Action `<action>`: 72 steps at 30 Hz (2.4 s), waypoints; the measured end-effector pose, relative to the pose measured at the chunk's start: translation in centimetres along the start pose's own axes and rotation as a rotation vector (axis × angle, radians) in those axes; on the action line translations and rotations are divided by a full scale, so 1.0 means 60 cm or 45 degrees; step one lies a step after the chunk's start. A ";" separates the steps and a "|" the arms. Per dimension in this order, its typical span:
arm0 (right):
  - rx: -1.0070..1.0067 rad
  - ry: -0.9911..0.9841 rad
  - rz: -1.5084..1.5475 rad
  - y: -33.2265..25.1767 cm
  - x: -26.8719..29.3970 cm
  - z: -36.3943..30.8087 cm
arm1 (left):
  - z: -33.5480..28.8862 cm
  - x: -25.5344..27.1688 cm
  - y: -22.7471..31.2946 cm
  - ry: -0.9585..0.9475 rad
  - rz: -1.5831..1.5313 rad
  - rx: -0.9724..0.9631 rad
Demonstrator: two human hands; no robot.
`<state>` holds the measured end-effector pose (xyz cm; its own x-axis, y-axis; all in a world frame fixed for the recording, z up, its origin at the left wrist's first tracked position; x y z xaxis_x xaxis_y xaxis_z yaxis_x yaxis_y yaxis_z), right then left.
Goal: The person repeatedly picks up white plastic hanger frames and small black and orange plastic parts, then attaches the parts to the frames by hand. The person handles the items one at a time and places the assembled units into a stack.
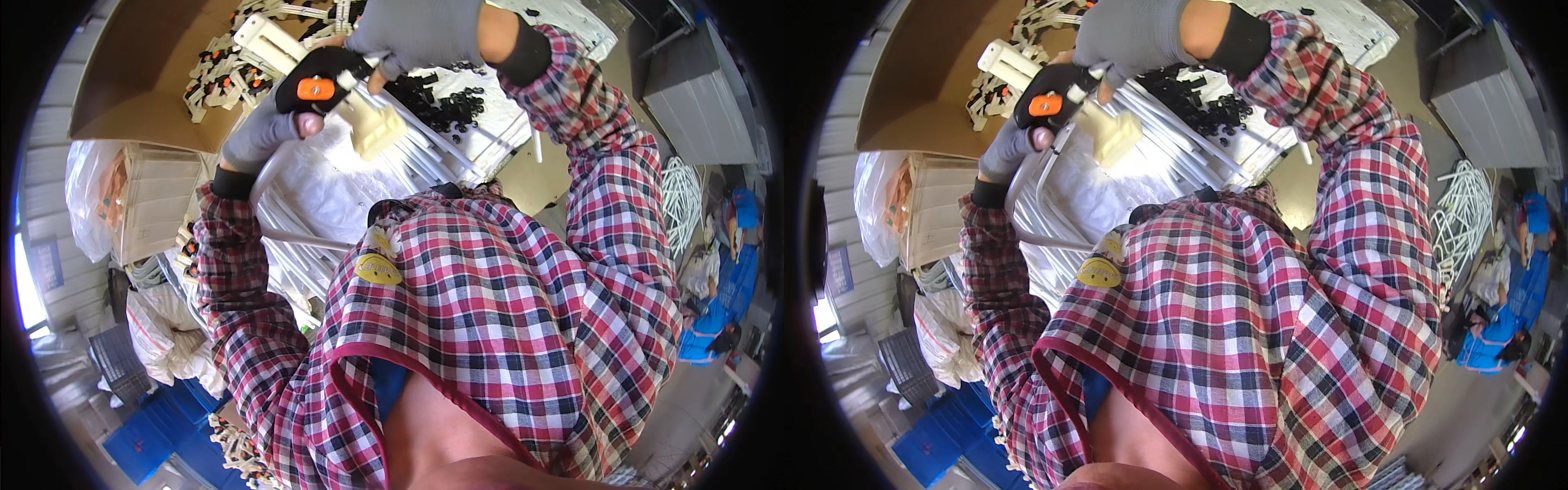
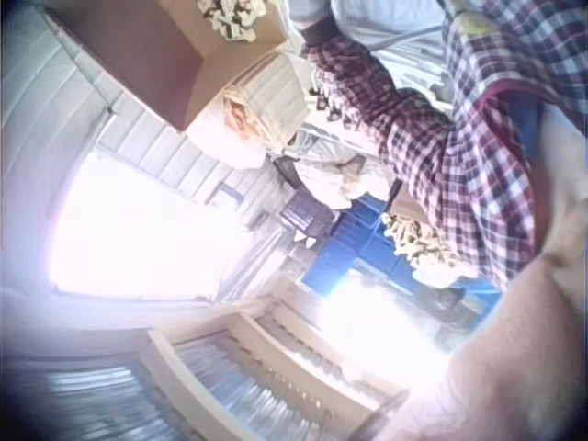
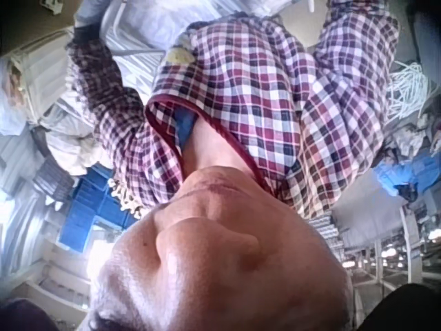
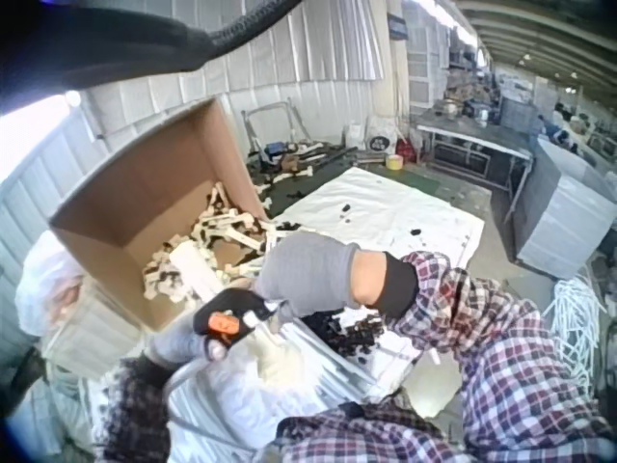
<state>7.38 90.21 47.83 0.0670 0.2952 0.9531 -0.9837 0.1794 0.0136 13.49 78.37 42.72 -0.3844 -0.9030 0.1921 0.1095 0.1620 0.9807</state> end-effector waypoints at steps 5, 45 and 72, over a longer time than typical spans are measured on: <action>-0.196 0.184 -0.317 0.056 -0.038 -0.027 | 0.048 -0.011 -0.025 -0.066 -0.093 -0.077; -0.418 1.031 0.601 0.038 -0.105 -0.076 | 0.015 0.056 -0.071 0.173 -0.288 0.031; -0.410 0.084 0.390 0.142 -0.125 0.026 | -0.016 0.081 -0.062 0.190 0.126 -0.148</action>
<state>-1.77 88.08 41.28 -0.1981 0.4377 0.8770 -0.8583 0.3547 -0.3709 12.08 72.99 39.97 -0.2274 -0.9352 0.2715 0.2487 0.2137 0.9447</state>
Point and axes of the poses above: each hand's wrist, its own z-axis towards the middle knuckle, its own x-axis out of the back of the hand, y = z × x, the point moved 8 cm from there along z, towards the middle knuckle, and after that the axes turned 7 degrees about -x, right-handed, at the moved point
